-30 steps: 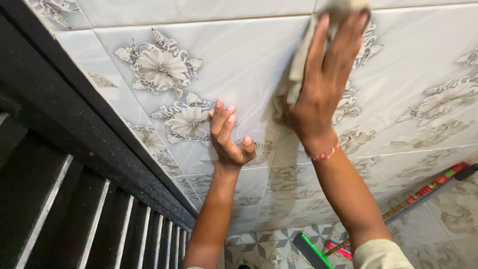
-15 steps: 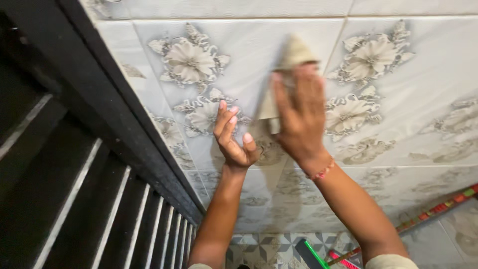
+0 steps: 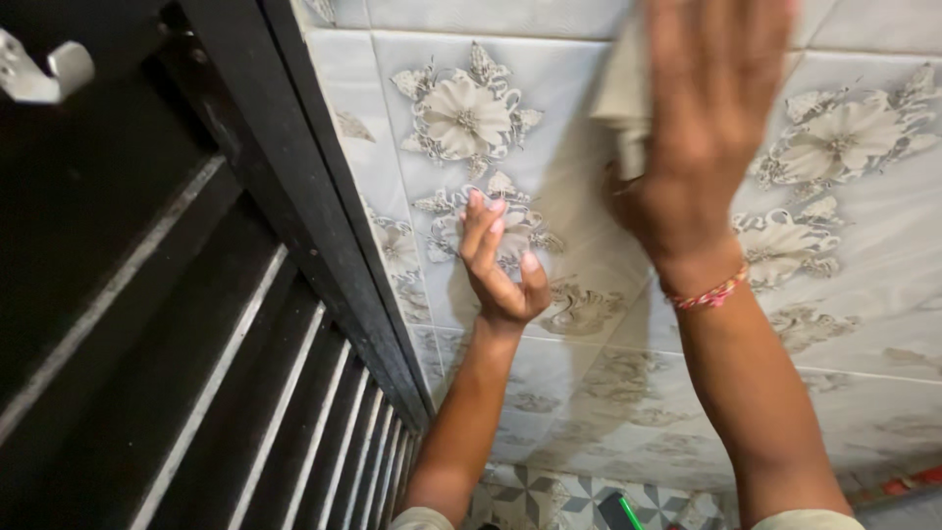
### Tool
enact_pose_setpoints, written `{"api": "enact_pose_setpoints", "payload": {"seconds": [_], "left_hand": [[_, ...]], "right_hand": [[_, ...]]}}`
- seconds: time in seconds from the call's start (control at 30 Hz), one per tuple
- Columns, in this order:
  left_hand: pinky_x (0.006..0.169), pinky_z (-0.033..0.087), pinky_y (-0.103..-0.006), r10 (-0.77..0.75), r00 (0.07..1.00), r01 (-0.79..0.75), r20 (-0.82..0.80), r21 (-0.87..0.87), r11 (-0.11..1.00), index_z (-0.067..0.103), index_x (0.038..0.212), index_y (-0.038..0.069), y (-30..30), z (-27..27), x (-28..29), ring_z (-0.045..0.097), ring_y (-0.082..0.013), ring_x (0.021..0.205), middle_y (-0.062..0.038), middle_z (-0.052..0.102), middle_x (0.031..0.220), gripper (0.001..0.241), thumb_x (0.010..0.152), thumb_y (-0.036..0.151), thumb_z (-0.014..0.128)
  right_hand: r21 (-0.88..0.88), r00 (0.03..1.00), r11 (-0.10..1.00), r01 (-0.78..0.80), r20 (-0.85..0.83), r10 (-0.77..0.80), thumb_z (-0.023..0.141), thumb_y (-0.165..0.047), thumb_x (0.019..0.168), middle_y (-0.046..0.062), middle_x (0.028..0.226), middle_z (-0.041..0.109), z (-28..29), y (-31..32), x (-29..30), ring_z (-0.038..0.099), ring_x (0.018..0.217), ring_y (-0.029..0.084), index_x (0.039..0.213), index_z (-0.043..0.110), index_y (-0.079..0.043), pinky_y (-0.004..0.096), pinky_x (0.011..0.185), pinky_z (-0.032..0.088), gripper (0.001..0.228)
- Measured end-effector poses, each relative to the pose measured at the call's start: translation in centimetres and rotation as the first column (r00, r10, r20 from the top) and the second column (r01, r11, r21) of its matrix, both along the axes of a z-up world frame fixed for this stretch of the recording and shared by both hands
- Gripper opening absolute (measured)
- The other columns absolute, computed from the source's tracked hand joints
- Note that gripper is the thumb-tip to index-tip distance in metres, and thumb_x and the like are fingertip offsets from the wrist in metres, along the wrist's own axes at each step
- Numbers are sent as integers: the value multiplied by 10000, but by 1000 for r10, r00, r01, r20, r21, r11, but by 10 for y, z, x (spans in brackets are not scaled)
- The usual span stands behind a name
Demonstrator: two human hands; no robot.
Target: The person takes a cloth and wipes down the tiled bathroom walls with it.
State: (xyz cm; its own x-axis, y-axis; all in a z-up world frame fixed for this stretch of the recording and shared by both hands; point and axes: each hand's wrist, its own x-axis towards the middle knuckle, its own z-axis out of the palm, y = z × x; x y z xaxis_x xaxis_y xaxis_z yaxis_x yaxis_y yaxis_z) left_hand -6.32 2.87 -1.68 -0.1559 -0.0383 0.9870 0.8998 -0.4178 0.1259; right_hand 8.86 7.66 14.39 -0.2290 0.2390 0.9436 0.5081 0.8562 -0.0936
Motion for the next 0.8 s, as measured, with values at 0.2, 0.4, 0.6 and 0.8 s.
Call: {"api": "enact_pose_setpoints", "payload": {"seconds": [0.2, 0.4, 0.6, 0.8], "left_hand": [[1286, 342, -562, -37, 999, 37, 1, 53, 998, 335, 1457, -13, 1, -1, 1, 424, -423, 1461, -214, 452, 1438, 502, 1076, 298, 435], [1291, 341, -556, -29, 1000, 29, 0, 51, 998, 342, 1458, -6, 2, -1, 0, 427, -410, 1465, -211, 459, 1440, 505, 1072, 299, 453], [1294, 323, -553, -49, 998, 51, -28, 45, 998, 342, 1466, 2, 3, -1, -2, 419, -404, 1476, -219, 453, 1459, 505, 1063, 280, 465], [1283, 315, -555, -36, 999, 37, -39, 37, 999, 343, 1463, -6, 3, -5, -3, 419, -410, 1476, -226, 461, 1461, 508, 1053, 264, 472]], "right_hand": [[254, 944, 967, 6, 317, -89, 580, -51, 1065, 135, 1611, 469, -31, -14, -24, 368, 1512, 294, 1550, 585, -123, 456, 1254, 214, 490], [177, 962, 983, 56, 253, -100, 553, -90, 1078, 167, 1649, 402, -84, -7, -10, 343, 1554, 331, 1556, 556, -114, 467, 1309, 229, 479], [-18, 974, 986, 168, -154, -169, 537, -77, 1069, 352, 1681, 195, -35, 6, 10, 171, 1574, 476, 1622, 361, 94, 521, 1314, 180, 606], [33, 990, 989, 143, -9, -143, 613, -117, 937, 266, 1611, 357, 22, -3, -15, 229, 1523, 462, 1549, 483, 7, 577, 1297, 164, 638]]}}
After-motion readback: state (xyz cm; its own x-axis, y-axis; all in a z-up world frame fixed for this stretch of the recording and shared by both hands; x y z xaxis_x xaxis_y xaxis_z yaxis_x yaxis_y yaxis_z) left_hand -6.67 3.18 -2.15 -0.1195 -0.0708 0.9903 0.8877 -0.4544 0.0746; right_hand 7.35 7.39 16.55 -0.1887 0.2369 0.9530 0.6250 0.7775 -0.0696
